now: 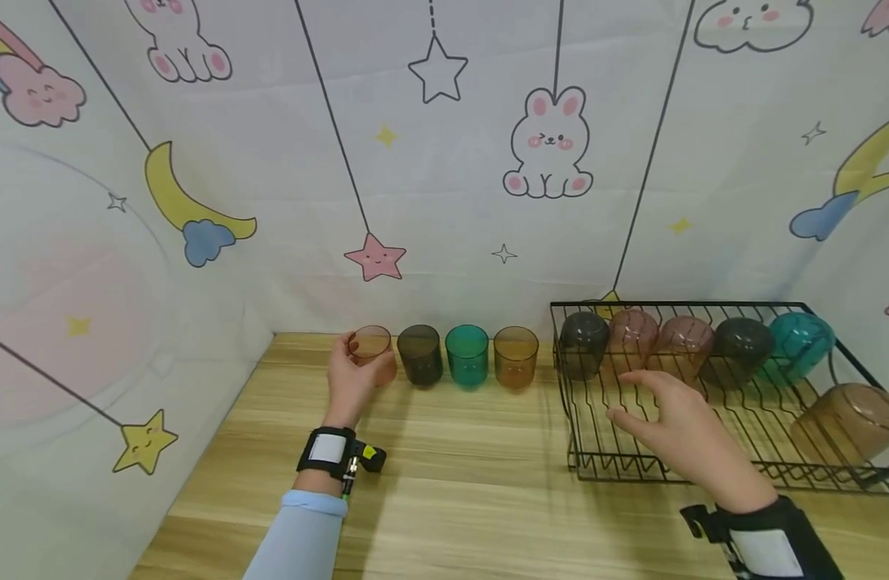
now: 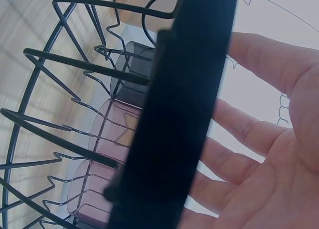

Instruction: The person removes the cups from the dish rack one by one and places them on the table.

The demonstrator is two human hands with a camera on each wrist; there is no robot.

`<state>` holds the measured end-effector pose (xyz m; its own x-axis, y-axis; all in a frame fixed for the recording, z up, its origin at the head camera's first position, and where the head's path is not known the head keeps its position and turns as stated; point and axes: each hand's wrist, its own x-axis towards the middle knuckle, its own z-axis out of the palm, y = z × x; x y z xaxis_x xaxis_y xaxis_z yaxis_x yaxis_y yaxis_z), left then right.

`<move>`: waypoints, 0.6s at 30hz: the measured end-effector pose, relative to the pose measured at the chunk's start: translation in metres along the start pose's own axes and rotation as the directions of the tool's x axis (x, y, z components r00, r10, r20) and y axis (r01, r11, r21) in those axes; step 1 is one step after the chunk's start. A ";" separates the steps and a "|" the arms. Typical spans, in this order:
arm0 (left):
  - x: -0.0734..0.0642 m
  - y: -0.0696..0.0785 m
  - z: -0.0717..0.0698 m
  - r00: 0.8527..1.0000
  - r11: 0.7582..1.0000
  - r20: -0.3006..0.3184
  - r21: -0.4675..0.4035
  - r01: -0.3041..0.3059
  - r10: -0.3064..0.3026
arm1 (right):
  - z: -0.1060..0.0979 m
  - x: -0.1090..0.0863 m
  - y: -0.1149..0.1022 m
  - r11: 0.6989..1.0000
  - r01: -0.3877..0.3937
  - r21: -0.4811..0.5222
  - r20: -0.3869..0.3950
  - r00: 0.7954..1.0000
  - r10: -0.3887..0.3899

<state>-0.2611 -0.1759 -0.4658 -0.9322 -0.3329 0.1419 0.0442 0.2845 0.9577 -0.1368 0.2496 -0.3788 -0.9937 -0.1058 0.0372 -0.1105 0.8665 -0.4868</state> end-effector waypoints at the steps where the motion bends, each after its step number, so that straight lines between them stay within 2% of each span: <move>1: 0.000 -0.001 0.000 1.000 1.000 0.001 -0.004 -0.002 0.002 | 0.000 0.000 0.000 1.000 0.000 -0.002 0.001 1.000 0.000; 6: 0.001 -0.003 0.000 1.000 1.000 0.006 -0.022 0.000 0.000 | 0.000 0.000 -0.001 1.000 0.000 -0.012 0.009 1.000 0.000; 12: 0.001 -0.004 -0.002 1.000 1.000 0.024 0.018 0.018 -0.018 | -0.002 0.001 -0.002 1.000 0.012 -0.017 0.003 1.000 -0.012; 18: -0.005 0.005 -0.003 1.000 0.998 0.013 0.058 -0.024 0.024 | -0.007 0.000 -0.001 0.999 0.024 -0.044 -0.013 1.000 -0.024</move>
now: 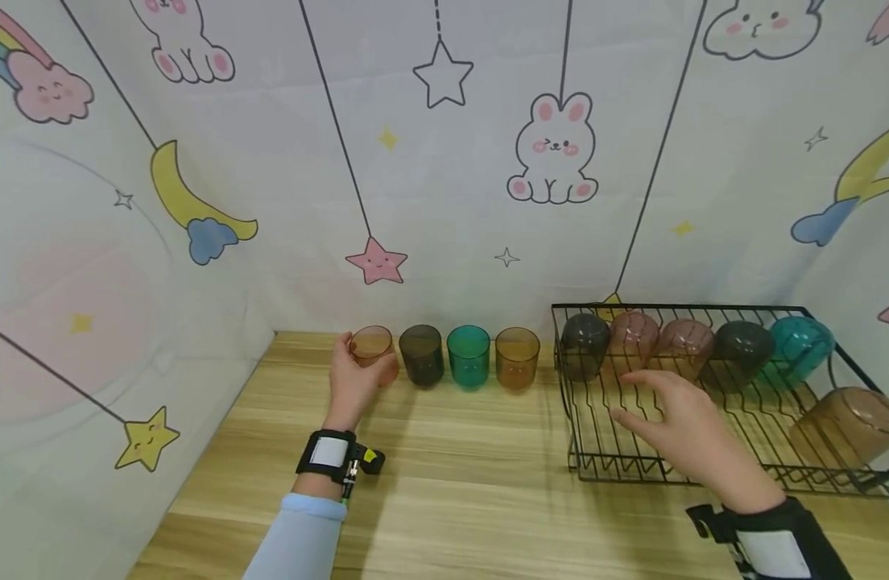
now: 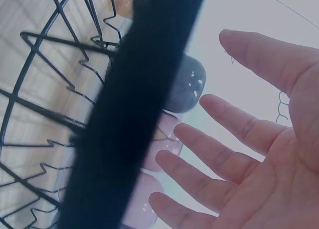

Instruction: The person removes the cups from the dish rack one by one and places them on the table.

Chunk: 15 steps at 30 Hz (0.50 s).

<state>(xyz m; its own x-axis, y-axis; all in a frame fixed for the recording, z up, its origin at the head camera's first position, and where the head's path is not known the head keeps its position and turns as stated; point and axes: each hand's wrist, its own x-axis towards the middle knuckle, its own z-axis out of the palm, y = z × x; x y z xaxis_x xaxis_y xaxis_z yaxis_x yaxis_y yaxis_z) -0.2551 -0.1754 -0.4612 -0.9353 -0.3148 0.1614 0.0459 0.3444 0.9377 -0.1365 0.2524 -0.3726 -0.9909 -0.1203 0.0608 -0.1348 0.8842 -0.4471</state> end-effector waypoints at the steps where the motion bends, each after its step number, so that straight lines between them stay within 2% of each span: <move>1: -0.002 0.003 0.000 1.000 1.000 -0.010 0.012 -0.012 0.012 | -0.001 -0.001 0.001 1.000 0.000 -0.004 -0.002 1.000 0.000; 5: -0.014 0.025 0.002 0.995 0.994 -0.053 0.077 -0.080 0.084 | -0.007 -0.002 0.005 1.000 0.010 -0.026 -0.016 1.000 -0.010; 9: -0.030 0.054 0.005 0.982 0.978 -0.067 0.126 -0.168 0.178 | -0.015 -0.004 0.011 0.999 0.024 -0.047 -0.037 0.999 -0.026; 12: -0.042 0.071 0.009 0.964 0.954 -0.043 0.157 -0.254 0.263 | -0.022 -0.005 0.017 0.997 0.028 -0.073 -0.060 0.998 -0.032; 15: -0.055 0.083 0.015 0.929 0.912 0.003 0.190 -0.363 0.369 | -0.029 -0.006 0.024 0.993 0.025 -0.115 -0.120 0.992 -0.039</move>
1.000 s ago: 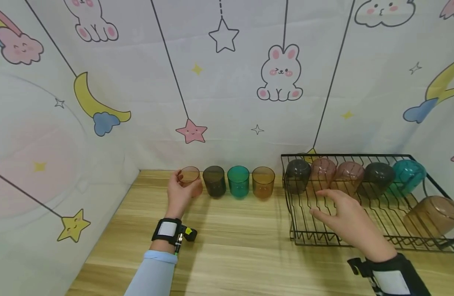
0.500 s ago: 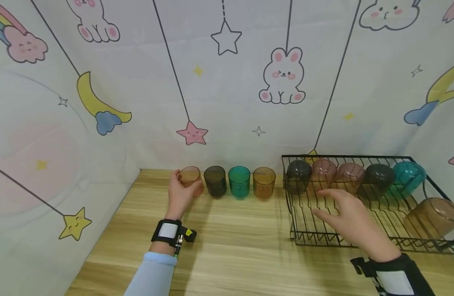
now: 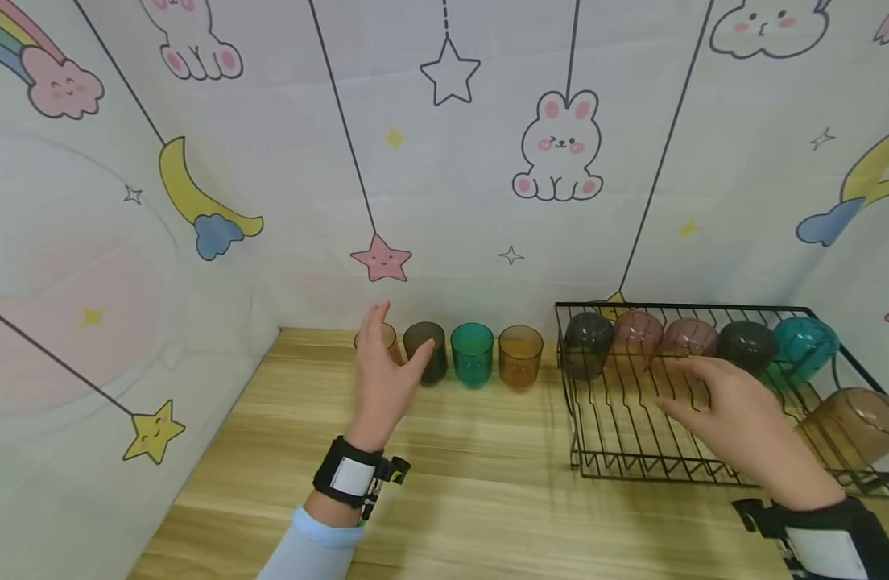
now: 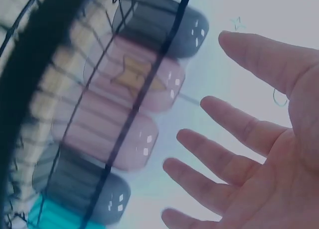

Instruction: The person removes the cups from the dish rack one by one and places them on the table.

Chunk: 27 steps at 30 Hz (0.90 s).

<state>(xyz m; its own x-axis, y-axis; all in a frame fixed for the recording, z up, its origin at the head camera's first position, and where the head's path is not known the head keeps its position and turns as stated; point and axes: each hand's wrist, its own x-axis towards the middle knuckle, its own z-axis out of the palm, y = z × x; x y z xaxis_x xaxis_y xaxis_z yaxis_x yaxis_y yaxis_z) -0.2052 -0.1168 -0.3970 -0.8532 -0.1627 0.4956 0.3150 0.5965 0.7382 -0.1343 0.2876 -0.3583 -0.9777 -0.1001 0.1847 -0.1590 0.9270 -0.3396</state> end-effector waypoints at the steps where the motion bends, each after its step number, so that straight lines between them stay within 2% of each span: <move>1: -0.003 0.005 0.001 0.999 0.999 0.008 0.020 -0.036 0.035 | -0.002 0.000 0.003 1.000 -0.008 -0.014 -0.021 1.000 0.008; 4: -0.012 0.020 0.006 0.992 0.992 0.062 0.048 -0.112 0.109 | -0.008 0.000 0.015 0.998 -0.046 -0.052 -0.075 0.996 0.042; 8: -0.026 0.033 0.015 0.972 0.982 0.167 0.062 -0.178 0.165 | -0.018 -0.002 0.033 0.980 -0.155 -0.121 -0.101 0.985 0.143; 11: -0.036 0.037 0.023 0.944 0.968 0.248 0.071 -0.242 0.218 | -0.026 -0.005 0.048 0.944 -0.263 -0.202 -0.097 0.964 0.247; 14: -0.045 0.039 0.030 0.910 0.946 0.325 0.108 -0.306 0.257 | -0.033 -0.007 0.063 0.892 -0.367 -0.265 -0.082 0.930 0.358; 17: -0.052 0.040 0.036 0.876 0.921 0.392 0.148 -0.362 0.281 | -0.034 -0.008 0.077 0.852 -0.446 -0.276 -0.082 0.894 0.441; 19: -0.056 0.040 0.039 0.858 0.908 0.427 0.163 -0.385 0.287 | -0.034 -0.008 0.086 0.835 -0.483 -0.265 -0.081 0.874 0.479; 22: -0.060 0.041 0.043 0.836 0.903 0.470 0.164 -0.397 0.282 | -0.031 -0.007 0.097 0.817 -0.530 -0.227 -0.058 0.845 0.532; 25: -0.064 0.041 0.045 0.823 0.908 0.511 0.172 -0.381 0.249 | -0.029 -0.007 0.106 0.799 -0.558 -0.223 -0.024 0.823 0.568; 27: -0.066 0.041 0.045 0.814 0.911 0.538 0.183 -0.369 0.221 | -0.028 -0.007 0.110 0.791 -0.562 -0.243 -0.007 0.816 0.578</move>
<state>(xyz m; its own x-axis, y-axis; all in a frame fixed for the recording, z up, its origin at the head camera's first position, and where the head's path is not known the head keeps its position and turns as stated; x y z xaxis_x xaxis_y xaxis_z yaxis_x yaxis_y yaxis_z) -0.1552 -0.0461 -0.4201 -0.8481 0.4221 0.3204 0.5255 0.7477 0.4060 -0.1413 0.4003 -0.3714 -0.8889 0.4565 -0.0393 0.4570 0.8771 -0.1479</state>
